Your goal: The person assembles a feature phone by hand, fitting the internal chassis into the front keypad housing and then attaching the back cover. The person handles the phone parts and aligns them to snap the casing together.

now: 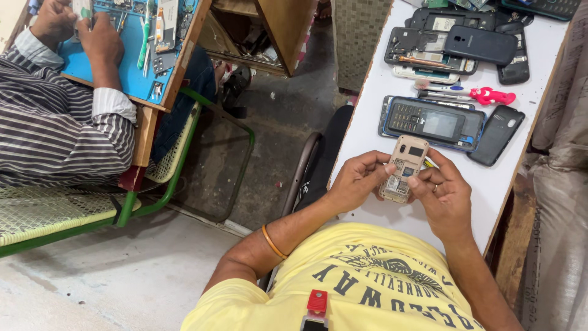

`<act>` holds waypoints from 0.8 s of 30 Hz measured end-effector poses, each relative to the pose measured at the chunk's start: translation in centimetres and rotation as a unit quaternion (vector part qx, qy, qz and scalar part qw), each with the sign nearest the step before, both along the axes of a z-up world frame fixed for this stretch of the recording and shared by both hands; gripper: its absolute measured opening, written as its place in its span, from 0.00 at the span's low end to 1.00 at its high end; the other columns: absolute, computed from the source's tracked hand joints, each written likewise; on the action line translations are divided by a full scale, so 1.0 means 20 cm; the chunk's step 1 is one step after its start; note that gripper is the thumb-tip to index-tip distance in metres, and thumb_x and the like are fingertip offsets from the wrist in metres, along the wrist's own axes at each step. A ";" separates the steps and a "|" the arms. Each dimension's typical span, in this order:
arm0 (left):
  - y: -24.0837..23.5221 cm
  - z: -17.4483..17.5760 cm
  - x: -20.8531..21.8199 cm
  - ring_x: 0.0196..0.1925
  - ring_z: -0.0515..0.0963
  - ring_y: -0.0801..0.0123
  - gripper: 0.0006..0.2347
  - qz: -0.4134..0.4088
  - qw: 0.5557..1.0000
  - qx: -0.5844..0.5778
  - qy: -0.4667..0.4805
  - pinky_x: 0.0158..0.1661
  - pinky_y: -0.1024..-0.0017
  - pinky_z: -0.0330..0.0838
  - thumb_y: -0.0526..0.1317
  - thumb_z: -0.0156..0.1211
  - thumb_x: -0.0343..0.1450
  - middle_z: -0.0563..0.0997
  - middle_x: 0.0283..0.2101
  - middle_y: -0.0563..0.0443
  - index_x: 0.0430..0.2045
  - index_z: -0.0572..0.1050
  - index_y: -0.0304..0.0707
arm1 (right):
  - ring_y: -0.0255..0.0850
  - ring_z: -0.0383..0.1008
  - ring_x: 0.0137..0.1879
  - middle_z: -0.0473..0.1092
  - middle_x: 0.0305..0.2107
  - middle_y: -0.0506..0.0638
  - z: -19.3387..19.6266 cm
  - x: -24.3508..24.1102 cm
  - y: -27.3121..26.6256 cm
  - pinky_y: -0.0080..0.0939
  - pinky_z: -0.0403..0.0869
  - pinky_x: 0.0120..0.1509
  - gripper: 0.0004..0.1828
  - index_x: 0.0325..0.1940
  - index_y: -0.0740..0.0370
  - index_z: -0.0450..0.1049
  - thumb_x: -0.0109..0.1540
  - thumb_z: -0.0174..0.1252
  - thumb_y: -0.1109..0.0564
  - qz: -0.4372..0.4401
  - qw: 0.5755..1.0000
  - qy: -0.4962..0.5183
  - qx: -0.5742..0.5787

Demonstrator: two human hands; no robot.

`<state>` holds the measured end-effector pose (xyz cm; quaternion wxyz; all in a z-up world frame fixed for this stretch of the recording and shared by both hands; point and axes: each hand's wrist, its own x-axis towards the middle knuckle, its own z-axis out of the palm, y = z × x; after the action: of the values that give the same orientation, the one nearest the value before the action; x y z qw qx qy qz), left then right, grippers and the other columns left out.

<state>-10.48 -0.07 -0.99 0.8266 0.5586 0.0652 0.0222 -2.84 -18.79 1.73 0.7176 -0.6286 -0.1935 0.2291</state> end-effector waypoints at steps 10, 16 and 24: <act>0.03 0.15 -0.04 0.37 0.82 0.75 0.14 0.018 0.975 0.206 -0.079 0.35 0.74 0.79 0.43 0.56 0.79 0.83 0.41 0.48 0.53 0.77 0.32 | 0.35 0.77 0.46 0.73 0.43 0.55 0.07 -0.03 0.00 0.37 0.79 0.46 0.44 0.79 0.63 0.48 0.62 0.60 0.63 0.034 0.998 -0.045 -0.013; 0.04 0.27 -0.08 0.32 0.79 0.70 0.12 0.051 0.919 0.373 -0.120 0.34 0.70 0.74 0.43 0.59 0.77 0.79 0.32 0.48 0.51 0.80 0.36 | 0.35 0.73 0.55 0.71 0.50 0.52 0.04 -0.04 0.00 0.36 0.77 0.56 0.30 0.71 0.68 0.62 0.66 0.61 0.58 0.021 0.993 -0.108 -0.032; 0.01 0.26 -0.08 0.42 0.82 0.67 0.11 0.057 0.931 0.334 -0.132 0.41 0.72 0.76 0.41 0.63 0.75 0.79 0.40 0.48 0.46 0.80 0.34 | 0.33 0.75 0.47 0.74 0.43 0.52 0.00 -0.03 -0.03 0.33 0.77 0.49 0.19 0.62 0.68 0.69 0.70 0.57 0.54 0.002 0.996 -0.085 -0.026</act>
<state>-12.15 0.23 4.27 0.5905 0.7900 -0.0238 0.1634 -3.39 -19.34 1.66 0.6814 -0.6638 -0.2494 0.1810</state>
